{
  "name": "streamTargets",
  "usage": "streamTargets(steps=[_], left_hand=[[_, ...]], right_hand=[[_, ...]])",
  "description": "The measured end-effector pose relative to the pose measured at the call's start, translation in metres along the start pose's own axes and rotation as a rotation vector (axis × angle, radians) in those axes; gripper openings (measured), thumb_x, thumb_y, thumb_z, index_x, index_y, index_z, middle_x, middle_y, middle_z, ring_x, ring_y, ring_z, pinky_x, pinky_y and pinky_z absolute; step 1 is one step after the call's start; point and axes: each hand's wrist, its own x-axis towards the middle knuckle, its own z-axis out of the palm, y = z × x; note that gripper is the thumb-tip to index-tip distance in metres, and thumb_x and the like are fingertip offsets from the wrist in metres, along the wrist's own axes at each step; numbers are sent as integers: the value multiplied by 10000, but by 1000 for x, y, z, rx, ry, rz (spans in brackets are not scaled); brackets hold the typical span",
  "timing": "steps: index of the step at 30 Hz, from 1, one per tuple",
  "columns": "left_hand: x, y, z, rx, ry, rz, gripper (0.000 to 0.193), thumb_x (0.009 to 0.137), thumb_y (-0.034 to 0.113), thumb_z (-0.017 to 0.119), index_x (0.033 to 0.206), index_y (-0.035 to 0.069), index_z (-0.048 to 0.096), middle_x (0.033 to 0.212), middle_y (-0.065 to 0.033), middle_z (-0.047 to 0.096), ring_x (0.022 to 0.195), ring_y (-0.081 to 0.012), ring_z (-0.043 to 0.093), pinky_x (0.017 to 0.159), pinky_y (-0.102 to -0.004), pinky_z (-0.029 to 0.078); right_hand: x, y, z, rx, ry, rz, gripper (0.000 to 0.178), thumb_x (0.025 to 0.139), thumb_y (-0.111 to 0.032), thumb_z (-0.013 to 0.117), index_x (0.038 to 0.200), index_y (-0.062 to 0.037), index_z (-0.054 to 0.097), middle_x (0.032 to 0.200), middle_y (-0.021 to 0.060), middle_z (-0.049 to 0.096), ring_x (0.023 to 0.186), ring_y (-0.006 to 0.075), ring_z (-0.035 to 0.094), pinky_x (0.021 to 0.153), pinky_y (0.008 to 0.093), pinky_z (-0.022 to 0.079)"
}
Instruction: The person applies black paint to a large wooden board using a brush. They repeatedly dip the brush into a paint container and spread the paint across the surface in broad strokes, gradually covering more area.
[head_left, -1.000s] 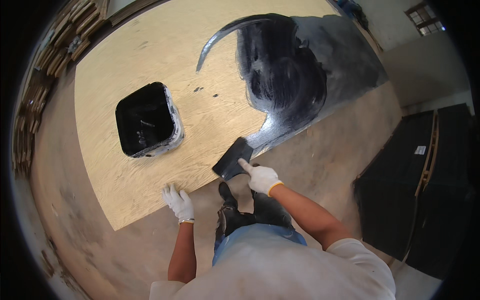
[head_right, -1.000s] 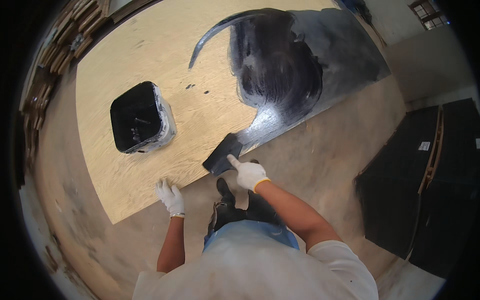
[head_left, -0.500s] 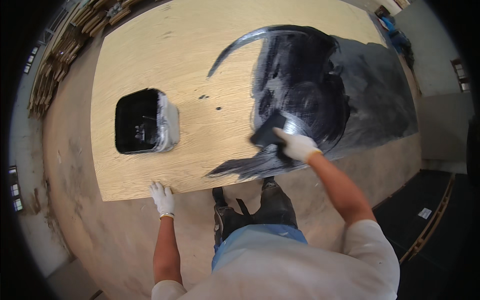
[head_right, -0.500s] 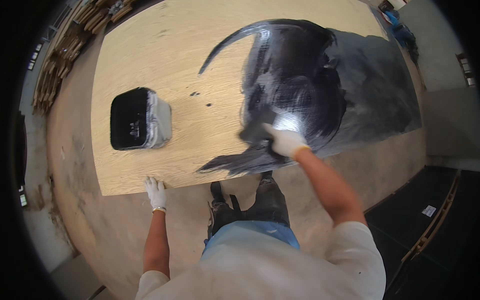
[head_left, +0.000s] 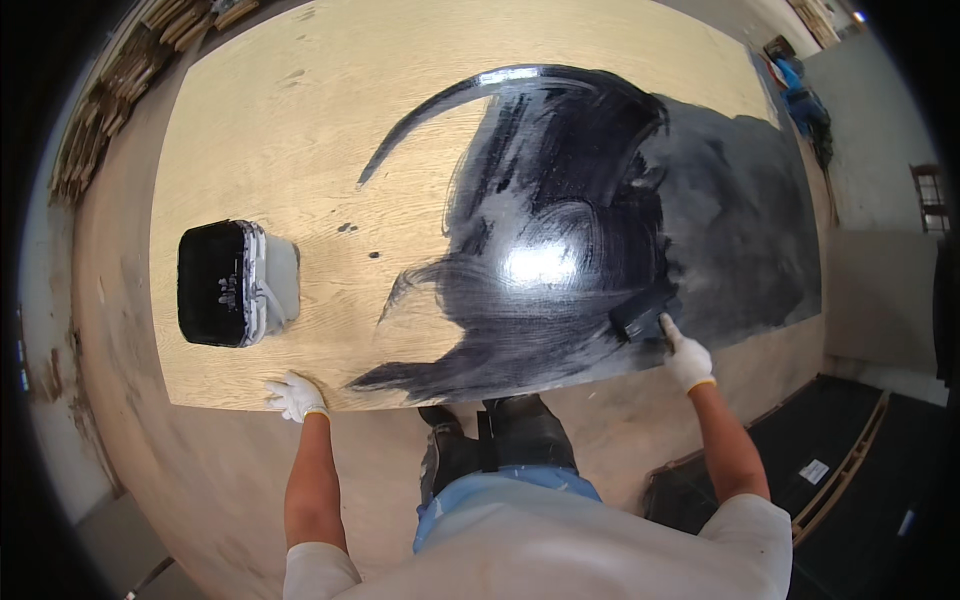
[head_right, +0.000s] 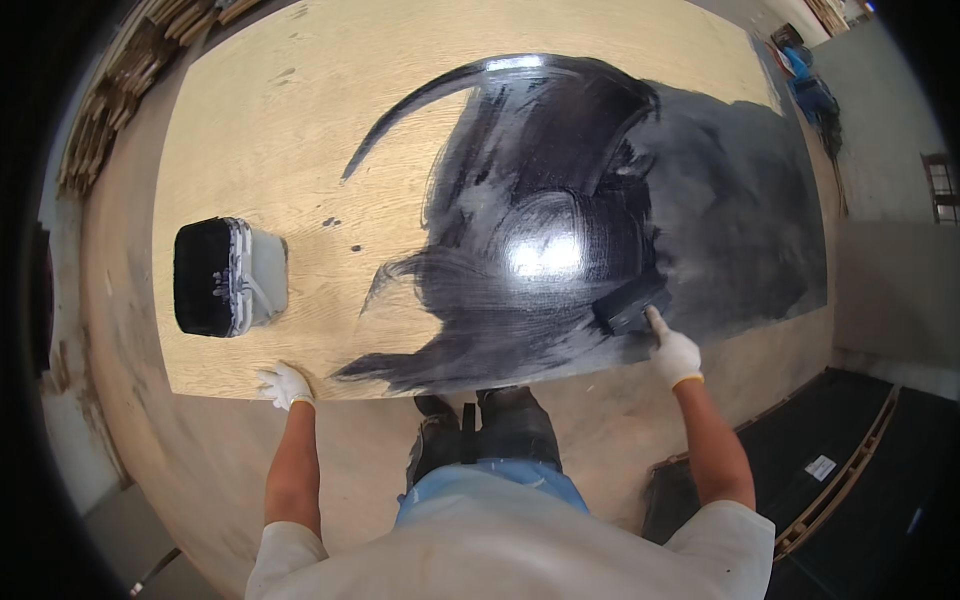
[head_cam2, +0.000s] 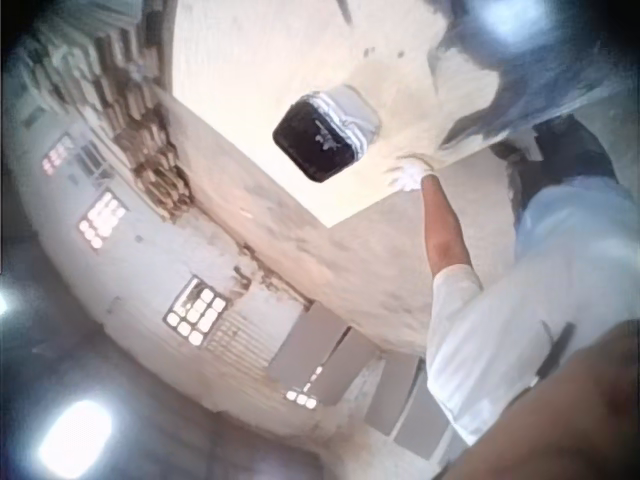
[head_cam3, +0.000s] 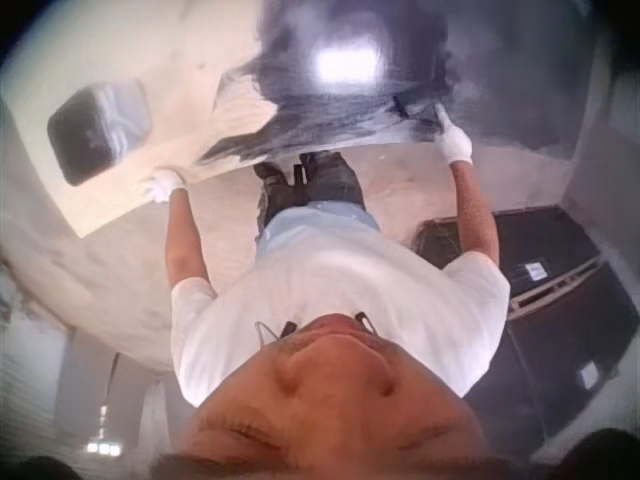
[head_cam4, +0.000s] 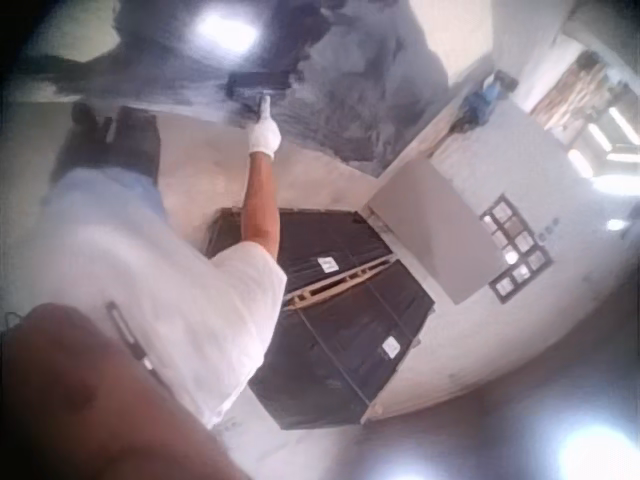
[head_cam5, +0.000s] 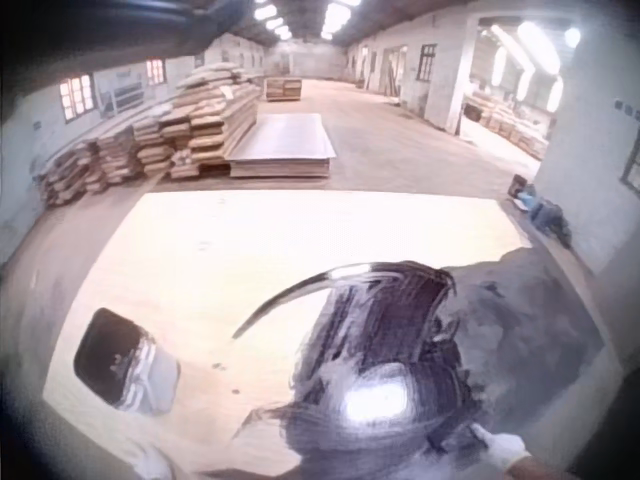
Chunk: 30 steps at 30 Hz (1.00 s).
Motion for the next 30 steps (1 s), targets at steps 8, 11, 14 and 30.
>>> streamTargets(steps=[8,11,14,30], left_hand=[[-12,11,-10,14,95,-60,685,1036,515,324,1653,227,249,1701,-202,217,1304,-516,508,1044,-555,490],[-9,15,-7,18,90,-52,683,1035,516,325,1652,231,257,1707,-187,208,1309,-509,505,1046,-554,488],[-15,16,-13,-14,81,-77,685,1037,512,330,1656,232,251,1714,-184,196,1310,-501,506,1041,-556,491],[-7,9,1,35,134,-38,666,1044,512,342,1640,218,290,1645,-188,299,1260,-502,541,1002,-573,510]], right_hand=[[100,-297,-98,41,-109,-594,705,957,-89,516,1595,-357,382,1048,153,759,881,342,752,773,445,596],[74,-383,-71,-163,-201,-798,705,961,-52,504,1586,-360,398,1007,159,747,868,335,751,757,451,604],[43,-334,-56,-110,-253,-731,748,947,-65,510,1607,-381,354,975,163,736,828,335,743,735,457,597],[225,-301,-158,17,67,-512,704,959,-111,506,1606,-344,353,1188,227,729,1065,392,722,931,482,568]])
